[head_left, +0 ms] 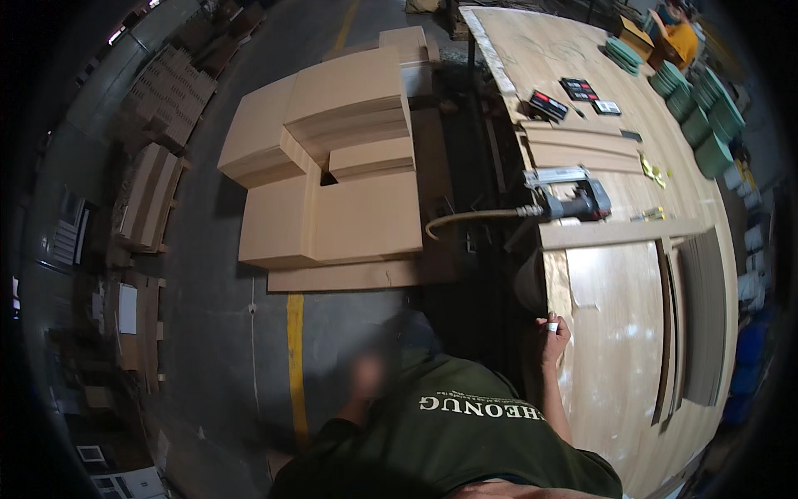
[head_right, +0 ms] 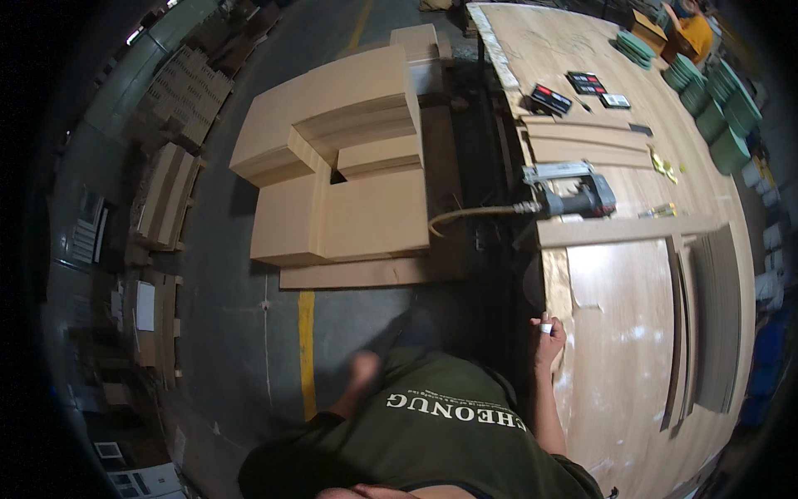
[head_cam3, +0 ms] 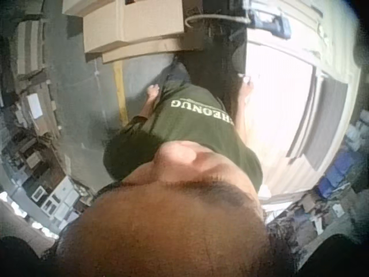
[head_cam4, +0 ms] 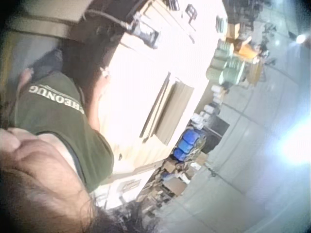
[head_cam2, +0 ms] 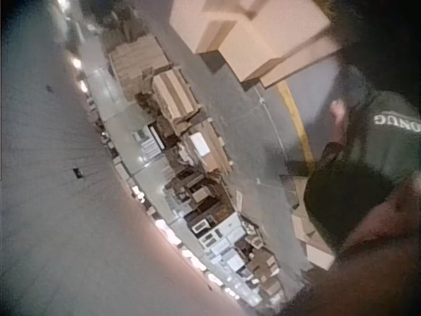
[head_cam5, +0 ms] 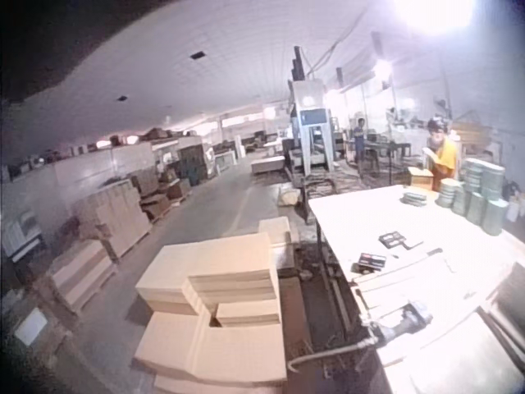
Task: The person assembles a wooden panel by attaching thin wooden strips to a larger board using a nail gun. They position the strips along the edges, secure them with the nail gun, and then move the completed panel to a stack.
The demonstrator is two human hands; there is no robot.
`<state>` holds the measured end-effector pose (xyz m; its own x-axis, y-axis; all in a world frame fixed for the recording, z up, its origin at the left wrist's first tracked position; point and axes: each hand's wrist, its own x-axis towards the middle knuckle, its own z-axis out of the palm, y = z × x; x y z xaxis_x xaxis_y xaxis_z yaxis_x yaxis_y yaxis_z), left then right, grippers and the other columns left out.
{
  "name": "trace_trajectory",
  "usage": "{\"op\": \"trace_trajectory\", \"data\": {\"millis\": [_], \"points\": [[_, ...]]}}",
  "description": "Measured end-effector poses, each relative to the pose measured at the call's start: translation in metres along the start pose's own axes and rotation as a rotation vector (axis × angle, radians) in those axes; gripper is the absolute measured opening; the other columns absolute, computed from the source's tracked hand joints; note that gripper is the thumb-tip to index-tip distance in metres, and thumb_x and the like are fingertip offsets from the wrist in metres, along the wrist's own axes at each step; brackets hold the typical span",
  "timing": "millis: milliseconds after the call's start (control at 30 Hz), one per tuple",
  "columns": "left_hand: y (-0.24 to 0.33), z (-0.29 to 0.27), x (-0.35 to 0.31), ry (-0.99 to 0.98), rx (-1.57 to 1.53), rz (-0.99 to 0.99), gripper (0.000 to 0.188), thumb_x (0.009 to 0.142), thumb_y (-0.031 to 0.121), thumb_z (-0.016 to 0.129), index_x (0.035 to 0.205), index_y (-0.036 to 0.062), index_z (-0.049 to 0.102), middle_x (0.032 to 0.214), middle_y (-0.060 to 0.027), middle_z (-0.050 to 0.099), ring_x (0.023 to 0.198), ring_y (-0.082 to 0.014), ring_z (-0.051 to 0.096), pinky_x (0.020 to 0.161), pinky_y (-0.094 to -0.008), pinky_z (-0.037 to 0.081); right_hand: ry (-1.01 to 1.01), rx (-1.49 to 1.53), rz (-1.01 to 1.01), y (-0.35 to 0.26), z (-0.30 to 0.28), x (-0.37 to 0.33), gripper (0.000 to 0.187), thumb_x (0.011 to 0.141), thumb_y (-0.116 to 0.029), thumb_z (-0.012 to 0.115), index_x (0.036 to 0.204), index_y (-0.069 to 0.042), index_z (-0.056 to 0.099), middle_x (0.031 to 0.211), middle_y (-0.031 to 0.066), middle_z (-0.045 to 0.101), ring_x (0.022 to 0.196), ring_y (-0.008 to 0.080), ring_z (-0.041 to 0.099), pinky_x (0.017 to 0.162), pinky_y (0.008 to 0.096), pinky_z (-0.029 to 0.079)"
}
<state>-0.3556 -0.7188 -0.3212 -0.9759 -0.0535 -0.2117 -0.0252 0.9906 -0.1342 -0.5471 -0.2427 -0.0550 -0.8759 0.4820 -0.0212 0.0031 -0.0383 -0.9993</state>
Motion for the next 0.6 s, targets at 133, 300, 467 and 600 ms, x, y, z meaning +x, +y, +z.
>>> {"op": "trace_trajectory", "data": {"millis": [133,300,467,600], "points": [[0.012,-0.124,0.156,-0.270,-1.500,-0.665,0.024,0.092,0.020,0.059,0.072,0.0065,0.057,0.063,-0.0040,0.058,0.054,-0.0137,0.054,0.050,-0.0310,0.044,0.063,-0.114,0.093,-0.025,0.060,0.041,0.028,0.093,-0.021,0.061,0.072,-0.002,0.060,0.060,-0.0044,0.049,0.058,0.0053,0.048,0.052,0.0218,0.036],[-0.079,-0.094,0.254,-0.015,-1.350,-0.603,0.021,0.088,0.011,0.061,0.068,0.0045,0.057,0.064,-0.0019,0.058,0.051,-0.0094,0.050,0.046,-0.0250,0.043,-0.413,-0.407,-0.168,-0.059,0.157,0.082,0.031,0.088,-0.026,0.067,0.072,-0.001,0.059,0.061,0.0072,0.052,0.058,0.0127,0.048,0.054,0.0303,0.039],[-0.048,-0.175,0.286,-0.135,-1.585,-0.645,0.012,0.089,0.010,0.059,0.081,0.0016,0.063,0.074,-0.0063,0.062,0.064,-0.0133,0.057,0.055,-0.0268,0.048,-0.331,-0.119,0.102,-0.029,0.175,0.080,0.027,0.092,-0.024,0.064,0.076,-0.003,0.058,0.072,0.0005,0.060,0.070,0.0076,0.053,0.067,0.0244,0.044],[-0.051,-0.172,0.226,-0.256,-1.411,-0.649,0.012,0.090,0.012,0.057,0.088,0.0018,0.064,0.082,-0.0087,0.064,0.072,-0.0162,0.060,0.063,-0.0305,0.050,-0.608,0.021,0.234,0.001,0.216,0.082,0.021,0.094,-0.021,0.060,0.084,-0.003,0.058,0.085,0.0029,0.062,0.081,0.0103,0.056,0.078,0.0268,0.045]]}}
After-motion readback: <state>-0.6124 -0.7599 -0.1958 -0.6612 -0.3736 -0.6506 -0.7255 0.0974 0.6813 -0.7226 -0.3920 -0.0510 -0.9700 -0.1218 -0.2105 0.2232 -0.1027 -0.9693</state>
